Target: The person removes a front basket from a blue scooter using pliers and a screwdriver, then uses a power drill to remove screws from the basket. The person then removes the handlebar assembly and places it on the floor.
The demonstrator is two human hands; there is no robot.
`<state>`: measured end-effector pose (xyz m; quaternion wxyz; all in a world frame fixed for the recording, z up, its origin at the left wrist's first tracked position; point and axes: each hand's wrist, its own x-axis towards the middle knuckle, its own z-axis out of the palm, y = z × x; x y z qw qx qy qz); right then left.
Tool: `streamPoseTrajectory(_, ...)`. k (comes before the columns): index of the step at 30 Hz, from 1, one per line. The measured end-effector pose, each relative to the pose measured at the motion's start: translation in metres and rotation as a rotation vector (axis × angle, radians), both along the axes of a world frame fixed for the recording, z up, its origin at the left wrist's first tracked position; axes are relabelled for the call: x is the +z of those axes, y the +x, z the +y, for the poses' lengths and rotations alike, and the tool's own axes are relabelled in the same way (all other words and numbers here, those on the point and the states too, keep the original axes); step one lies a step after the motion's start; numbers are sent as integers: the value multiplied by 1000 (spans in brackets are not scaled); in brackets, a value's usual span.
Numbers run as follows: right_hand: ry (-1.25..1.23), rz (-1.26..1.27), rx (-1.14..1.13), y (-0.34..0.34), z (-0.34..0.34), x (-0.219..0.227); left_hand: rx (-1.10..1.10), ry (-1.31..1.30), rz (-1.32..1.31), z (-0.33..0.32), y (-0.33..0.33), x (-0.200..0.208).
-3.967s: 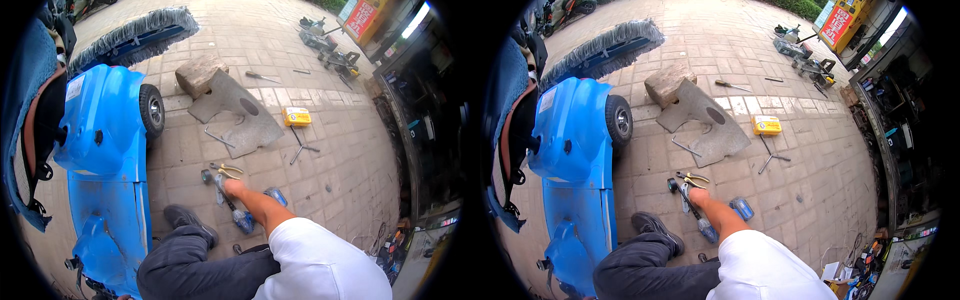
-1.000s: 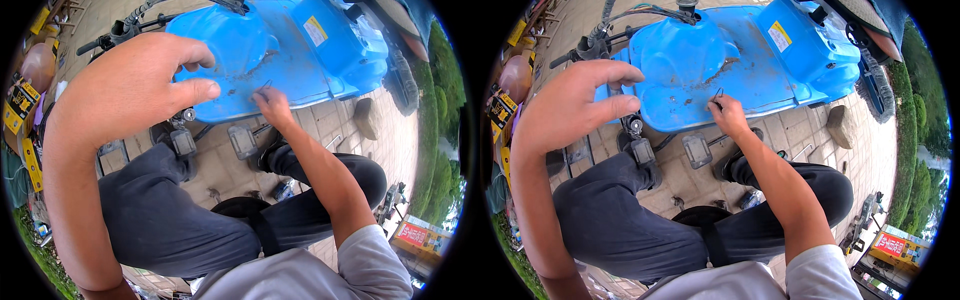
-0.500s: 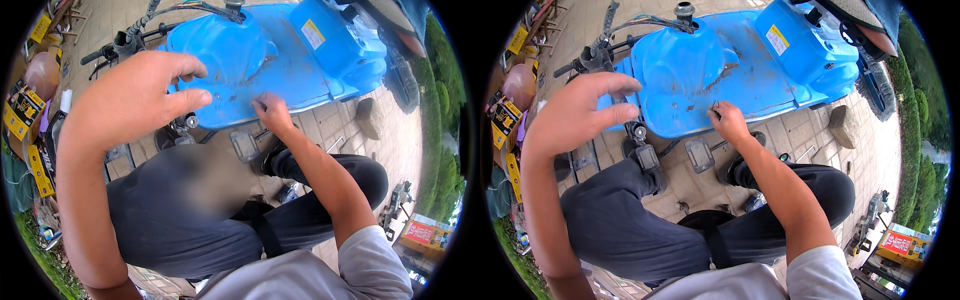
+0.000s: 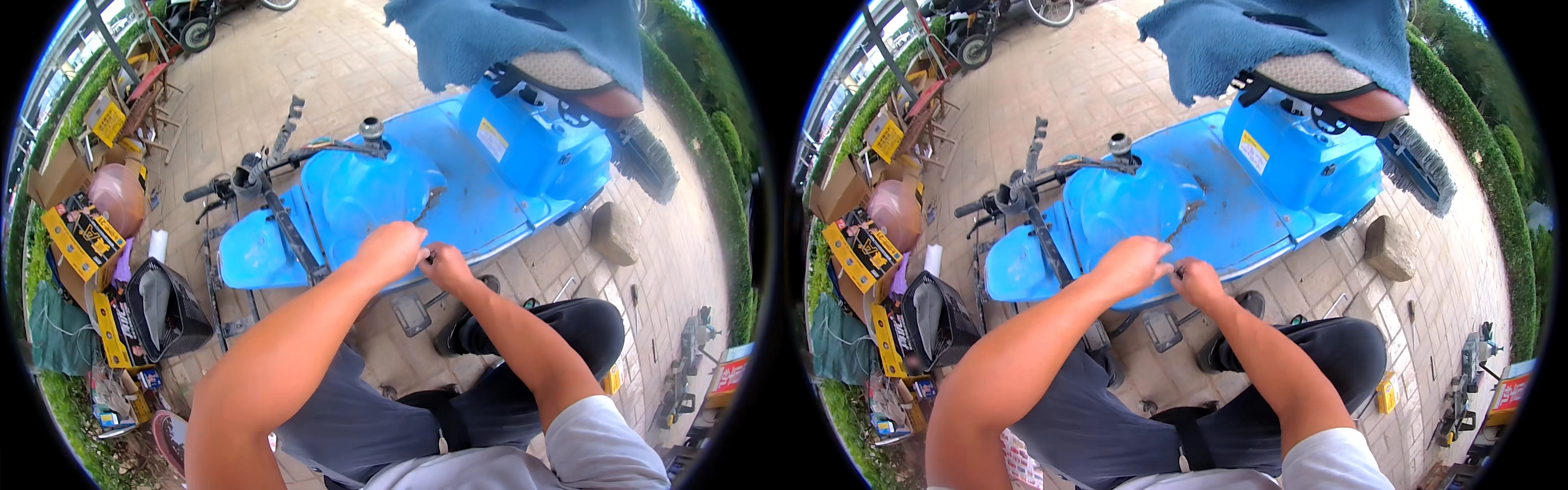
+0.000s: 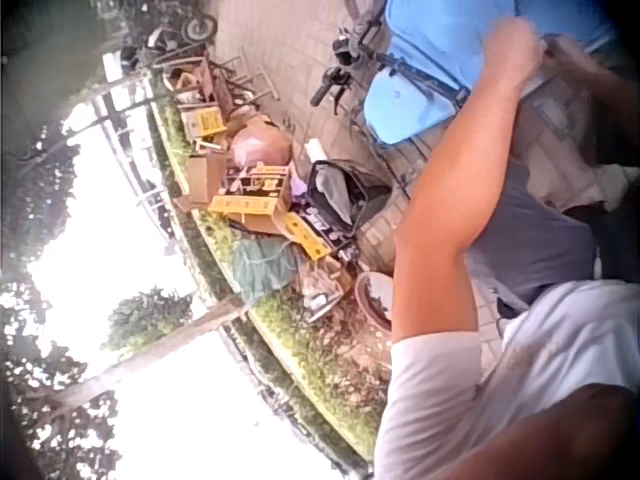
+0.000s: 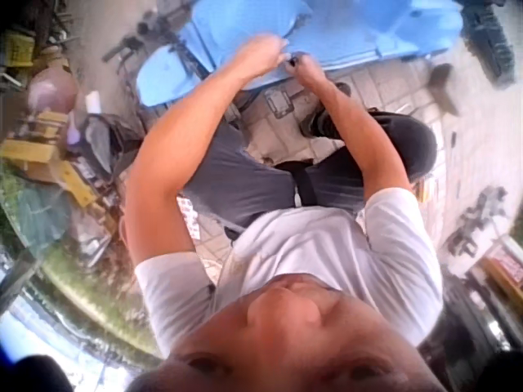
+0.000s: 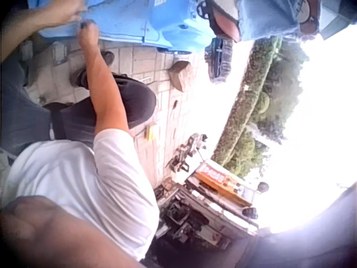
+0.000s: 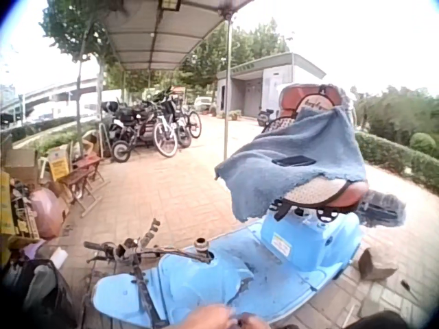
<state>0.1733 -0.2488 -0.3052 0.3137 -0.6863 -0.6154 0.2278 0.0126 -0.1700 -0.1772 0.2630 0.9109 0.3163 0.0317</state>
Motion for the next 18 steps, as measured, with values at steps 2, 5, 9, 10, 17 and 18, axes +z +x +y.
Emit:
streamPoseTrajectory(2,-68,-12,20,3,3,3,-17,-7,25,3,5,-8)
streamPoseTrajectory(5,-1,-121,68,10,4,-17,-68,-25,113,2,18,-12)
streamPoseTrajectory(9,-39,-84,80,-5,13,-13,11,23,-28,0,8,-30)
streamPoseTrajectory(10,-55,-93,88,-5,12,-15,0,22,-3,0,7,-32)
streamPoseTrajectory(17,-83,-126,65,8,8,-17,-42,3,78,3,28,-47)
streamPoseTrajectory(18,-110,-119,69,9,10,-20,-46,5,76,3,28,-46)
